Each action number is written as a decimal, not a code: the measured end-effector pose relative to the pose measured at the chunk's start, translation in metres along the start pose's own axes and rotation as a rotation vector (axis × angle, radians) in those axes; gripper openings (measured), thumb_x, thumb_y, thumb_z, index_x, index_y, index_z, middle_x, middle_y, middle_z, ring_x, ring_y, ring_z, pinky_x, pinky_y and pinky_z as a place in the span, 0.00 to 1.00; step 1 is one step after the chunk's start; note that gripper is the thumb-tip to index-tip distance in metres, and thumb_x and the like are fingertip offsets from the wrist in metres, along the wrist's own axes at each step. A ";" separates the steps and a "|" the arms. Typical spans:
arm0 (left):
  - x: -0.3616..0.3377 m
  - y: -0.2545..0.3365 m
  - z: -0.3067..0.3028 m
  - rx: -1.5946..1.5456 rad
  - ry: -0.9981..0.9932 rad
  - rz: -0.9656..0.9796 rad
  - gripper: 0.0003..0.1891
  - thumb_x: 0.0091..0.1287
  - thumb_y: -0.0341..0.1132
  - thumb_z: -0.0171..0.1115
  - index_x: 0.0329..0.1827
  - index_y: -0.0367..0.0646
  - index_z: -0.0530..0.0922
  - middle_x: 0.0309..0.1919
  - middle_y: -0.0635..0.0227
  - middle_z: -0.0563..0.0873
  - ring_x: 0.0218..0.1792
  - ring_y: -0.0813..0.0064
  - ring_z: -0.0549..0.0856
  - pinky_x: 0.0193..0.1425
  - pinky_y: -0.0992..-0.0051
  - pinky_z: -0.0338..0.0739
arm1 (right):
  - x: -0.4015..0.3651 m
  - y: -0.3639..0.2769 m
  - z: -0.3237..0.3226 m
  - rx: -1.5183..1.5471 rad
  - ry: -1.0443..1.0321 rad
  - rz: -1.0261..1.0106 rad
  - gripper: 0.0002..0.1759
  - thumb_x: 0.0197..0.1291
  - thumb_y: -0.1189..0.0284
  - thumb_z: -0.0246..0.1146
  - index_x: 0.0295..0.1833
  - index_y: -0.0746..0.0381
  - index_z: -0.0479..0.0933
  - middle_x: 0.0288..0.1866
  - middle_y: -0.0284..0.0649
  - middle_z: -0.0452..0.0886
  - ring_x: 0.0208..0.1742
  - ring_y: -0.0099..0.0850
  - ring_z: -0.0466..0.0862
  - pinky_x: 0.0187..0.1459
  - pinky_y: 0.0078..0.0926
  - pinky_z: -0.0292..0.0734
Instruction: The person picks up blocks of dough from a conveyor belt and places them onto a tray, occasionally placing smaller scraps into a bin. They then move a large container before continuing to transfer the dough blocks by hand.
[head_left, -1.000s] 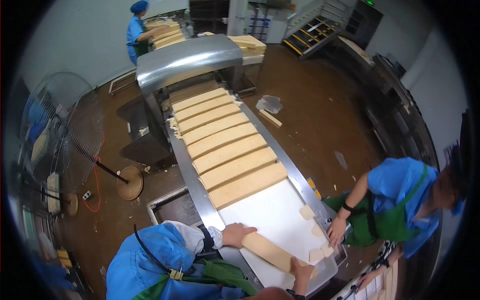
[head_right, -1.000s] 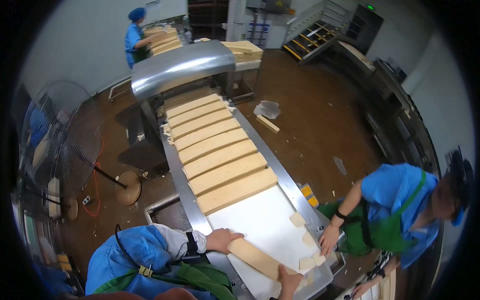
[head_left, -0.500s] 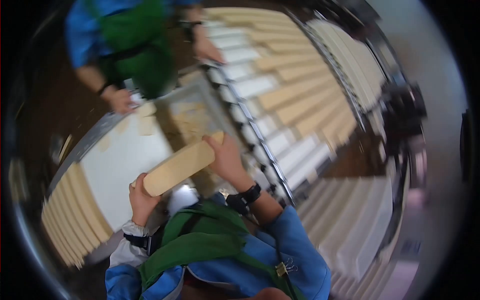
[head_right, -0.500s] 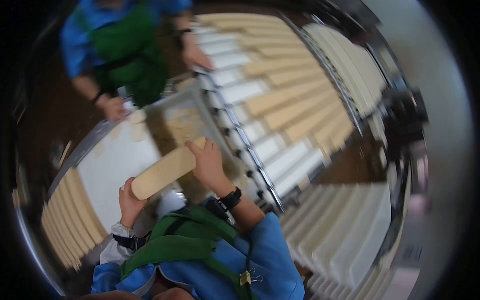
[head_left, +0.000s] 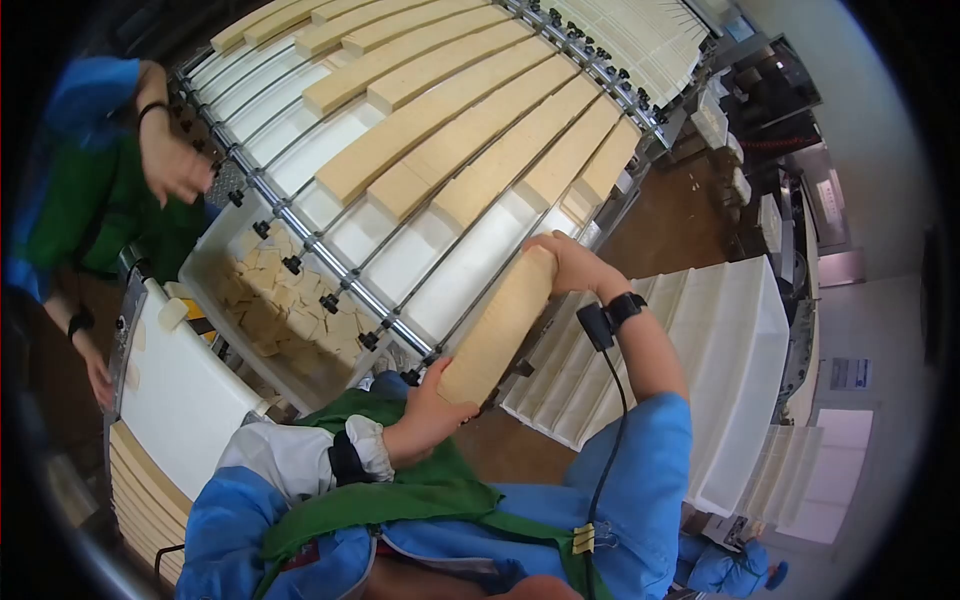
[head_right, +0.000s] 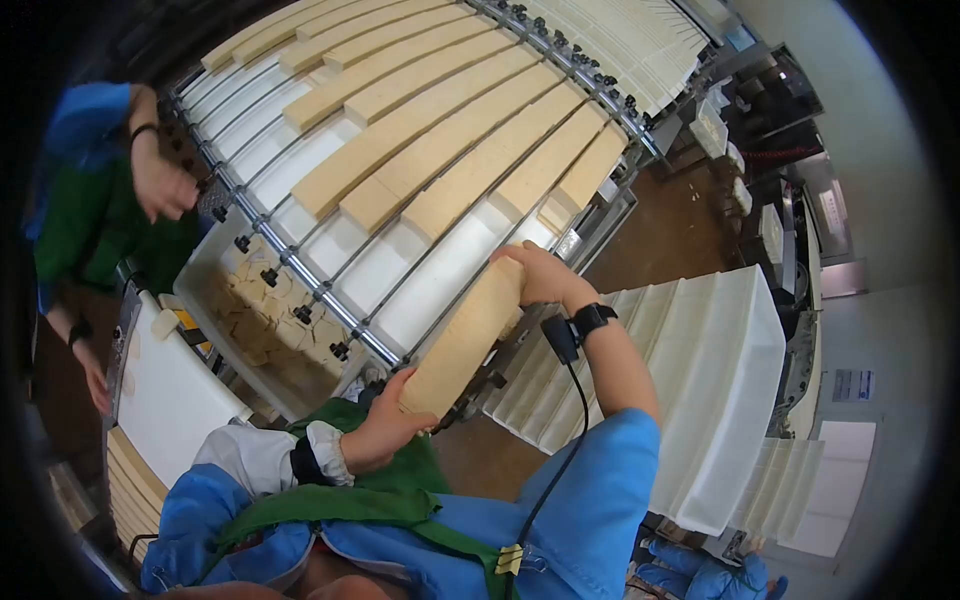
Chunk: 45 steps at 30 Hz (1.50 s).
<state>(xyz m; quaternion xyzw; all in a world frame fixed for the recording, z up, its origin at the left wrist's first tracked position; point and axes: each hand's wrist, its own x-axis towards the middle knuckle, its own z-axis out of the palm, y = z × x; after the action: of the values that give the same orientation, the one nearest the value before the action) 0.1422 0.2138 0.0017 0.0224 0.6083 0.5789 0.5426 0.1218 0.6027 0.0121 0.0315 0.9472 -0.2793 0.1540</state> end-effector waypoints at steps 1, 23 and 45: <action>0.010 -0.002 0.005 0.068 0.040 0.026 0.44 0.58 0.28 0.74 0.80 0.39 0.64 0.59 0.53 0.85 0.52 0.66 0.87 0.52 0.68 0.85 | 0.006 0.003 -0.004 0.067 -0.027 0.015 0.47 0.37 0.79 0.79 0.69 0.47 0.74 0.53 0.42 0.84 0.61 0.46 0.80 0.63 0.37 0.78; 0.129 -0.018 0.043 0.077 0.246 0.202 0.29 0.72 0.28 0.65 0.73 0.51 0.63 0.39 0.57 0.87 0.39 0.67 0.88 0.43 0.64 0.81 | 0.076 0.093 0.018 -0.448 0.905 0.684 0.46 0.67 0.37 0.59 0.68 0.71 0.75 0.60 0.59 0.79 0.63 0.54 0.76 0.63 0.58 0.66; 0.001 0.048 -0.134 0.280 0.154 0.616 0.31 0.67 0.26 0.63 0.75 0.45 0.67 0.29 0.69 0.80 0.32 0.76 0.80 0.35 0.73 0.75 | -0.003 -0.054 0.125 -0.620 0.355 0.253 0.54 0.56 0.59 0.69 0.85 0.67 0.53 0.86 0.63 0.52 0.86 0.61 0.52 0.81 0.64 0.49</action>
<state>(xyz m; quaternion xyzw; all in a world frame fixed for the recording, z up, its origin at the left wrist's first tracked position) 0.0205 0.1391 0.0014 0.2354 0.6856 0.6264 0.2867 0.1512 0.4903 -0.0584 0.1479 0.9874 0.0516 0.0227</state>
